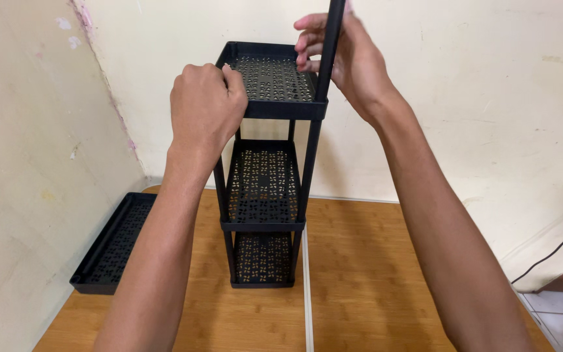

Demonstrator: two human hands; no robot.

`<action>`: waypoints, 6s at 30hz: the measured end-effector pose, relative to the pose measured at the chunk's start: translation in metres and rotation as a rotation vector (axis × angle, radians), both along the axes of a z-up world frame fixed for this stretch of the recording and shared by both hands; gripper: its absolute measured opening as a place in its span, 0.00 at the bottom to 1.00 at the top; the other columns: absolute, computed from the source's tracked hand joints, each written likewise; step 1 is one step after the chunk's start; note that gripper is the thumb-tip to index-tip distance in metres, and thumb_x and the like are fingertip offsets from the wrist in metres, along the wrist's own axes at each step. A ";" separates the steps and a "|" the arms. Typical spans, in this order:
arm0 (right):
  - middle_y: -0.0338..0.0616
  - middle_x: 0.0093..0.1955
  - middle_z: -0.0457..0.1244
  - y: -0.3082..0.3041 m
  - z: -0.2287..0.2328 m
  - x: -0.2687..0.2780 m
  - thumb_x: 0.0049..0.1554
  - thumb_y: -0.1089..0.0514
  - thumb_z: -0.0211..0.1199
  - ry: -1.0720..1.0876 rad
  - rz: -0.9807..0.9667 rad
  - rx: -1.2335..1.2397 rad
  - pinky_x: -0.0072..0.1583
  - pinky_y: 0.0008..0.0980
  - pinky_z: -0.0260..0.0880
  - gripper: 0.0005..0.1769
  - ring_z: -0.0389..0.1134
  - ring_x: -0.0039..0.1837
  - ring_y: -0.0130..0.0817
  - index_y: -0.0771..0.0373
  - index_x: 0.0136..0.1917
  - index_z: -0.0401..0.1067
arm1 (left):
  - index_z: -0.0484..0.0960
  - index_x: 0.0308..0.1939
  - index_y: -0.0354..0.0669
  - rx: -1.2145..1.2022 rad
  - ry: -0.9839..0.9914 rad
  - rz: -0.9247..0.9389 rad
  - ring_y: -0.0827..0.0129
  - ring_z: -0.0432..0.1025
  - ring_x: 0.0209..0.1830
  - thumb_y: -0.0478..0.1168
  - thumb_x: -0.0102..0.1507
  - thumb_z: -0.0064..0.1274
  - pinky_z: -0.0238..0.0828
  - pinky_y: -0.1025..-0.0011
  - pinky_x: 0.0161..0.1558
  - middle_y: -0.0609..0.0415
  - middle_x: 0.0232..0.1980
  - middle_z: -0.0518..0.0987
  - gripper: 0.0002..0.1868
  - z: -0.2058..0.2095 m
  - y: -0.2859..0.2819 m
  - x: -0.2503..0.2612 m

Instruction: The person assembles a black plastic three-tier storage shelf on a wooden table. They place the top tray onto the frame, then insert two vertical support rods into the bottom tray, and finally attach the remaining trays to complete the structure.

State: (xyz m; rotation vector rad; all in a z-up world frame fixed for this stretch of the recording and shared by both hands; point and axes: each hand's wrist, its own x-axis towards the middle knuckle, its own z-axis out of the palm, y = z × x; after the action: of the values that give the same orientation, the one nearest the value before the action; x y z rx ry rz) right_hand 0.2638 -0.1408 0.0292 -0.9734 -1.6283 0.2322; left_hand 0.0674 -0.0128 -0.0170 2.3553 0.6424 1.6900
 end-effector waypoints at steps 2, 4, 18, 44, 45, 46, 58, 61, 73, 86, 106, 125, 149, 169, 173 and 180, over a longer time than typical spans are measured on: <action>0.41 0.51 0.68 0.006 -0.002 0.006 0.70 0.36 0.36 -0.172 -0.228 -0.023 0.65 0.36 0.74 0.34 0.70 0.58 0.32 0.62 0.62 0.73 | 0.74 0.12 0.31 0.026 0.006 -0.011 0.61 0.61 0.06 0.38 0.67 0.45 0.62 0.63 0.15 0.45 0.08 0.64 0.27 0.000 -0.001 -0.005; 0.42 0.53 0.70 0.008 -0.005 0.012 0.68 0.37 0.42 -0.296 -0.388 -0.049 0.66 0.36 0.73 0.31 0.71 0.60 0.34 0.61 0.61 0.75 | 0.74 0.12 0.30 0.022 0.016 -0.038 0.59 0.61 0.07 0.38 0.67 0.45 0.62 0.62 0.16 0.44 0.09 0.65 0.27 0.000 -0.003 -0.010; 0.49 0.46 0.61 -0.027 -0.031 0.021 0.69 0.34 0.25 -0.691 -0.733 -0.161 0.67 0.49 0.56 0.42 0.56 0.56 0.46 0.59 0.55 0.77 | 0.89 0.31 0.38 0.090 0.032 -0.139 0.55 0.71 0.44 0.42 0.76 0.37 0.69 0.56 0.46 0.45 0.25 0.78 0.27 -0.011 0.008 -0.027; 0.52 0.50 0.66 -0.081 -0.002 0.065 0.66 0.35 0.51 -0.784 -1.200 -0.245 0.66 0.57 0.57 0.30 0.62 0.62 0.52 0.60 0.55 0.81 | 0.80 0.60 0.38 -0.373 -0.426 -0.792 0.74 0.71 0.48 0.56 0.73 0.32 0.70 0.74 0.53 0.54 0.52 0.78 0.29 -0.053 0.033 0.074; 0.52 0.55 0.66 -0.083 -0.001 0.075 0.63 0.35 0.55 -0.754 -1.234 -0.188 0.64 0.60 0.56 0.29 0.61 0.65 0.54 0.60 0.57 0.81 | 0.81 0.59 0.39 -0.424 -0.413 -0.787 0.76 0.71 0.43 0.57 0.72 0.33 0.71 0.75 0.48 0.58 0.47 0.78 0.30 -0.053 0.034 0.079; 0.53 0.54 0.67 -0.086 0.001 0.087 0.62 0.34 0.56 -0.644 -1.257 -0.293 0.63 0.56 0.59 0.29 0.64 0.62 0.53 0.58 0.59 0.80 | 0.82 0.58 0.39 -0.426 -0.404 -0.809 0.76 0.71 0.42 0.57 0.72 0.33 0.71 0.75 0.47 0.58 0.45 0.78 0.30 -0.050 0.034 0.086; 0.59 0.53 0.70 -0.055 0.009 0.197 0.59 0.29 0.54 -0.318 -1.316 -0.653 0.63 0.51 0.66 0.38 0.71 0.57 0.50 0.62 0.65 0.75 | 0.83 0.53 0.38 -0.474 -0.394 -0.848 0.77 0.67 0.35 0.55 0.72 0.32 0.64 0.75 0.37 0.59 0.36 0.74 0.28 -0.037 0.054 0.198; 0.57 0.53 0.70 -0.052 0.011 0.209 0.58 0.31 0.55 -0.304 -1.335 -0.689 0.62 0.52 0.66 0.35 0.72 0.57 0.49 0.58 0.65 0.75 | 0.82 0.53 0.39 -0.524 -0.395 -0.861 0.77 0.66 0.35 0.52 0.71 0.31 0.63 0.75 0.37 0.59 0.36 0.73 0.27 -0.033 0.053 0.215; 0.56 0.63 0.65 -0.095 0.028 0.251 0.59 0.35 0.57 -0.235 -1.330 -0.844 0.65 0.50 0.66 0.32 0.69 0.61 0.47 0.58 0.66 0.74 | 0.85 0.52 0.35 -0.524 -0.277 -0.853 0.62 0.62 0.77 0.38 0.70 0.33 0.60 0.65 0.73 0.43 0.77 0.66 0.22 -0.014 0.009 0.259; 0.48 0.79 0.52 -0.106 0.030 0.209 0.66 0.41 0.47 -0.318 -0.798 -0.588 0.76 0.49 0.50 0.27 0.49 0.80 0.46 0.58 0.69 0.69 | 0.76 0.64 0.37 -0.729 -0.054 -0.828 0.64 0.73 0.66 0.38 0.74 0.36 0.65 0.64 0.69 0.48 0.59 0.82 0.19 0.068 -0.056 0.169; 0.44 0.81 0.50 -0.106 0.017 0.196 0.58 0.25 0.48 -0.621 -0.837 -0.734 0.79 0.53 0.41 0.40 0.43 0.83 0.48 0.47 0.73 0.66 | 0.72 0.59 0.36 -0.600 0.196 -0.678 0.60 0.80 0.57 0.26 0.66 0.48 0.74 0.67 0.57 0.45 0.52 0.84 0.17 0.090 -0.071 0.162; 0.43 0.82 0.48 -0.091 0.030 0.181 0.41 0.13 0.58 -0.748 -0.879 -0.801 0.78 0.58 0.41 0.55 0.43 0.83 0.45 0.40 0.74 0.63 | 0.66 0.64 0.26 -0.405 -0.125 -0.535 0.58 0.76 0.51 0.41 0.72 0.49 0.71 0.63 0.53 0.41 0.49 0.80 0.23 0.129 -0.086 0.187; 0.43 0.80 0.51 -0.101 0.030 0.180 0.42 0.17 0.64 -0.682 -0.844 -0.731 0.77 0.57 0.41 0.52 0.45 0.82 0.47 0.45 0.71 0.67 | 0.56 0.17 0.49 -0.859 -0.297 -0.910 0.77 0.46 0.13 0.50 0.72 0.31 0.43 0.70 0.16 0.63 0.14 0.54 0.27 0.182 -0.059 0.223; 0.41 0.82 0.49 -0.101 0.027 0.189 0.42 0.16 0.62 -0.663 -0.818 -0.778 0.78 0.59 0.38 0.53 0.42 0.83 0.49 0.42 0.73 0.66 | 0.81 0.54 0.39 -0.840 0.134 -0.835 0.71 0.77 0.54 0.33 0.64 0.56 0.75 0.68 0.59 0.55 0.50 0.84 0.14 0.105 -0.043 0.167; 0.40 0.82 0.49 -0.101 0.031 0.192 0.43 0.17 0.63 -0.666 -0.780 -0.803 0.79 0.57 0.38 0.52 0.42 0.83 0.48 0.41 0.74 0.65 | 0.82 0.52 0.39 -0.851 0.253 -0.783 0.72 0.78 0.56 0.32 0.62 0.58 0.77 0.69 0.58 0.54 0.52 0.85 0.14 0.093 -0.044 0.168; 0.38 0.84 0.45 -0.107 0.042 0.212 0.44 0.19 0.62 -0.668 -0.609 -0.893 0.79 0.57 0.34 0.52 0.37 0.84 0.47 0.39 0.77 0.60 | 0.82 0.52 0.37 -0.732 0.159 -0.629 0.70 0.81 0.52 0.30 0.62 0.57 0.82 0.71 0.52 0.52 0.48 0.86 0.14 0.081 -0.071 0.170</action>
State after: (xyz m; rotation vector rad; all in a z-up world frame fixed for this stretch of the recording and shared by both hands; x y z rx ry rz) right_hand 0.4753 -0.2478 0.0711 -2.3752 -1.7137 0.2249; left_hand 0.2374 -0.0843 0.0642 1.8693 0.3798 0.8154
